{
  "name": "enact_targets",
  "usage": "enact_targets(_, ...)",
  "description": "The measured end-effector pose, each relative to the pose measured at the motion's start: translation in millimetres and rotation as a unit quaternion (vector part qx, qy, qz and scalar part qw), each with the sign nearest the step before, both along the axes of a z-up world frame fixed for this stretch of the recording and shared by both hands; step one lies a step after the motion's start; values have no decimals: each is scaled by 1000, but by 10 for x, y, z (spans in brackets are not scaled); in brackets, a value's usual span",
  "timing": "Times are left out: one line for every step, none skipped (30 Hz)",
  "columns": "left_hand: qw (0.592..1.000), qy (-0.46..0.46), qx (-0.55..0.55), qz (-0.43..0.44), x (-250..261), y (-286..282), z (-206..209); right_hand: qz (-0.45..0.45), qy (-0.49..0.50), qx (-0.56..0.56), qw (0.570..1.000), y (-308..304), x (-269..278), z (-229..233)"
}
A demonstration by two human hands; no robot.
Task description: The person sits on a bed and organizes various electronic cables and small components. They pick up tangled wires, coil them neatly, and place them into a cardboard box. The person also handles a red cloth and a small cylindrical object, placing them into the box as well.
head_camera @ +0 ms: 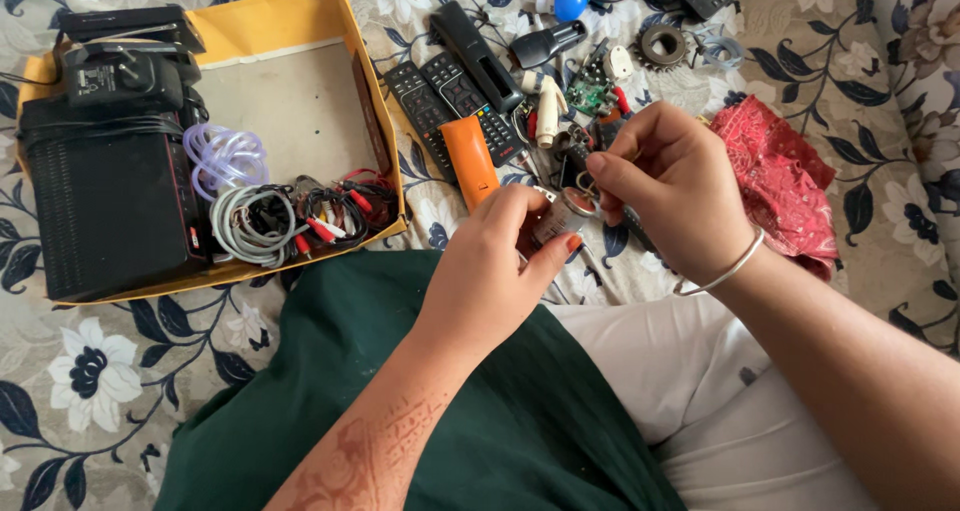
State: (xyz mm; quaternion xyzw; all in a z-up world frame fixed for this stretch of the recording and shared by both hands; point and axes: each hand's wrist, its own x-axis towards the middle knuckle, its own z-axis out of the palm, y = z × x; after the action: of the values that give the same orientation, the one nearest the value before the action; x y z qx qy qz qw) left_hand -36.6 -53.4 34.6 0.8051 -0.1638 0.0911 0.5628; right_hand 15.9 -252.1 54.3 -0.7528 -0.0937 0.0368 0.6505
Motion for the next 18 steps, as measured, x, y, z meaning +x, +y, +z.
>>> enact_targets(1000,0,-1,4,2,7,-3,-1,-5,8,1000,12,-3,7)
enact_targets(1000,1,-2,7,3,7,-10,-3,-10,15,1000,12,-9,16)
enact_targets(1000,2,-4,10,3,6,-20,-3,-13,-2,1000,7,-13,24)
enact_targets(1000,-3,0,13,6,9,-33,-2,-17,-18,1000,8,-13,29)
enact_targets(1000,-7,4,16,9,10,-48,-2,-21,-34,999,8,-12,30)
enact_targets(1000,-11,9,19,13,14,-65,-4,-14,-45,999,6,-9,28)
enact_targets(1000,-5,0,18,21,15,-84,-5,-7,-55,998,0,-3,25)
enact_targets(1000,2,-10,17,34,13,-105,-7,0,-66,998,-11,5,20)
enact_targets(1000,8,-19,16,44,12,-125,1,4,-70,998,-25,16,16)
enact_targets(999,37,-36,13,52,17,-142,8,7,-74,997,-38,26,14)
enact_targets(996,66,-54,9,62,23,-156,15,11,-77,997,-49,35,14)
enact_targets(993,95,-71,5,70,27,-166,19,15,-85,996,-62,42,19)
enact_targets(989,124,-86,5,74,28,-176,23,20,-94,995,-75,48,30)
enact_targets(983,152,-102,5,80,26,-186,26,24,-102,994,-82,50,41)
enact_targets(977,180,-117,4,87,25,-199,34,14,-102,994,-79,47,49)
enact_targets(967,206,-151,3,98,21,-218,42,4,-102,994,-70,36,56)
enact_targets(955,232,-185,1,114,14,-240,51,-6,-102,994,-58,22,64)
enact_targets(941,257,-218,0,122,6,-266,46,-13,-130,990,-37,-2,69)
